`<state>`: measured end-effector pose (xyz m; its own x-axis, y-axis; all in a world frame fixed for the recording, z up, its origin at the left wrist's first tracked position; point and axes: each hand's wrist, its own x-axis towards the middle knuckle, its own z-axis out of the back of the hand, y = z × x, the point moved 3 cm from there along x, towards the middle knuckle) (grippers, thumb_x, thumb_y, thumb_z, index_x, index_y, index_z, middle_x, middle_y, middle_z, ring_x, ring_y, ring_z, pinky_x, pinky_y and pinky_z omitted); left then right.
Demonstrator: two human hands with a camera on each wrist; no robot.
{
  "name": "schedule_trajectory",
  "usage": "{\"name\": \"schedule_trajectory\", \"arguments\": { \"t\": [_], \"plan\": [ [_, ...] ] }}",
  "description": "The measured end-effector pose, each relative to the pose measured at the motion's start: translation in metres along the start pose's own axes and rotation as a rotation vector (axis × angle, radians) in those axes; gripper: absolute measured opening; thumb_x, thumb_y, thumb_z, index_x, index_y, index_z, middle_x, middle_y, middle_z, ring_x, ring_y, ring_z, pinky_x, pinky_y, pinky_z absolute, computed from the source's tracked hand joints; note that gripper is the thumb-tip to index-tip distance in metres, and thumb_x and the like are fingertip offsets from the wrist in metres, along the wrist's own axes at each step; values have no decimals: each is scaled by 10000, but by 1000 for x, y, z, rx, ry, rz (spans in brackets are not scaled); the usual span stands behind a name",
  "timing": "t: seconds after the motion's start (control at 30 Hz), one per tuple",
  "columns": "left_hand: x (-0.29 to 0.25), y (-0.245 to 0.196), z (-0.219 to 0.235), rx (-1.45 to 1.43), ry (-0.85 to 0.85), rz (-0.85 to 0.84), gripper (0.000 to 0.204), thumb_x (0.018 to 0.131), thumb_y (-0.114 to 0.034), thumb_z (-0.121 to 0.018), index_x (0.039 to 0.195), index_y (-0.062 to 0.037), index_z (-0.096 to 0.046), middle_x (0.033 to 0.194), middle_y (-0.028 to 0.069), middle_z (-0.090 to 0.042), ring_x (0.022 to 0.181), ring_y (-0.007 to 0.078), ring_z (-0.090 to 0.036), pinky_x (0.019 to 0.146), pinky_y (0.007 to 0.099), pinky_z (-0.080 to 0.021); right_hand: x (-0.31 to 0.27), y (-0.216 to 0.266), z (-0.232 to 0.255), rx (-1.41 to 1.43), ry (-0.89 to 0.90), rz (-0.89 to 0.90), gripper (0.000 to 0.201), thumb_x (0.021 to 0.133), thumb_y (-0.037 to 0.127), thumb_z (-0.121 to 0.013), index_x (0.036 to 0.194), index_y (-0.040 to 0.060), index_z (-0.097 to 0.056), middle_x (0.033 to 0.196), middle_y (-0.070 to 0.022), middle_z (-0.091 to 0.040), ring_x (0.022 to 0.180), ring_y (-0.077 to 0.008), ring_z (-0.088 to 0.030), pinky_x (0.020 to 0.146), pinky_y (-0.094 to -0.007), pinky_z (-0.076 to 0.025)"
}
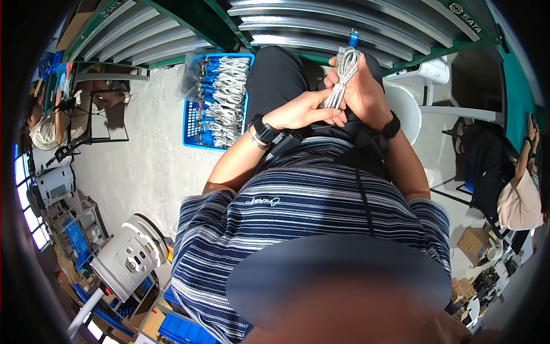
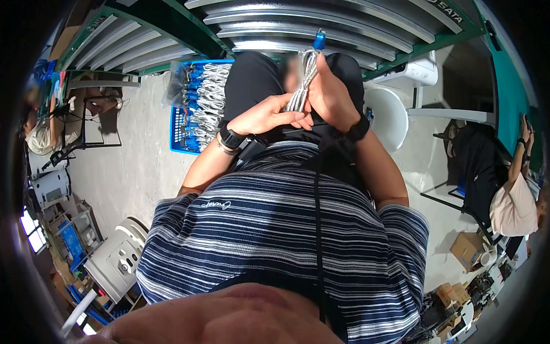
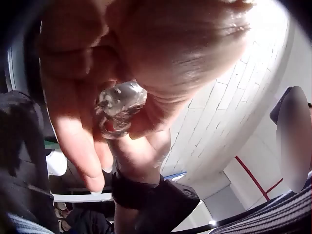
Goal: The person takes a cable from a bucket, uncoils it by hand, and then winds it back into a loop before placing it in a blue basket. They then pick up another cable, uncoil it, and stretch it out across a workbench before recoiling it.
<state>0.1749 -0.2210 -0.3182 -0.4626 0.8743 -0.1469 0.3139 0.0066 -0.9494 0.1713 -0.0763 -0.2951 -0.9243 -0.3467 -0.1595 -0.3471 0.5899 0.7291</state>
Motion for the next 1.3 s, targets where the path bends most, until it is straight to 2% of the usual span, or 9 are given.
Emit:
{"name": "schedule_trajectory", "arguments": {
  "t": [0.1,0.3,0.37,0.43,0.47,0.73,0.8,0.9,1.3],
  "plan": [
    [-8,-15,11,462,-31,-6,342,968,-219,-593,1238,-18,-532,1068,85,-663,1027,150,-615,903,281,-480,-6,0,1,1,25,15,594,1002,587,-306,1106,30,-487,782,-8,-428,660,-99,-396,596,-224,-378],
    [-19,-54,35,222,-392,-280,364,953,-164,-615,1267,4,-542,1145,83,-624,1082,146,-580,950,296,-466,-12,-8,12,-603,-7,110,300,1047,293,-420,1090,9,-508,734,31,-414,621,-31,-341,530,-222,-325],
    [-20,-71,26,483,-411,-400,403,894,-147,-686,1255,-17,-563,1146,72,-612,1067,164,-589,925,312,-489,-11,0,1,-737,-33,130,259,1012,203,-496,1157,-11,-496,778,-24,-532,613,-98,-494,566,-270,-408],
    [-18,-78,19,655,-481,-461,445,806,-146,-763,1212,-55,-604,1100,87,-610,1015,200,-614,874,323,-515,-11,8,-15,-1125,39,529,336,959,159,-583,1221,-19,-467,873,-104,-627,734,-252,-642,649,-340,-477],
    [-16,-75,20,709,-494,-490,434,791,-152,-775,1185,-58,-622,1082,86,-618,998,204,-623,860,320,-517,-12,11,-20,-1184,51,511,377,911,126,-640,1203,-22,-454,941,-183,-640,850,-365,-661,718,-388,-493],
    [-23,-72,24,788,-593,-564,322,723,-137,-813,1020,-57,-715,934,65,-692,876,206,-665,788,311,-529,-14,11,-20,-1157,58,296,304,915,149,-649,1096,-16,-470,850,-154,-601,723,-239,-627,636,-347,-483],
    [-26,-73,23,773,-589,-589,320,713,-126,-818,1013,-61,-726,912,63,-705,848,204,-675,778,310,-532,-15,10,-17,-951,160,21,232,944,138,-600,1105,14,-487,827,-74,-586,691,-136,-573,635,-288,-459],
    [-26,-72,23,743,-579,-593,332,713,-127,-819,1026,-62,-727,915,66,-705,852,197,-678,779,307,-532,-19,11,-16,-719,254,-15,169,985,137,-520,1120,39,-498,825,-17,-555,677,-67,-512,641,-233,-426],
    [-23,-69,20,703,-620,-503,309,776,-98,-769,1074,-47,-704,924,91,-696,858,194,-671,778,299,-529,-26,13,-20,-540,162,-104,380,1061,296,-346,1326,48,-455,787,17,-459,609,-37,-386,566,-179,-331]
  ]
}}
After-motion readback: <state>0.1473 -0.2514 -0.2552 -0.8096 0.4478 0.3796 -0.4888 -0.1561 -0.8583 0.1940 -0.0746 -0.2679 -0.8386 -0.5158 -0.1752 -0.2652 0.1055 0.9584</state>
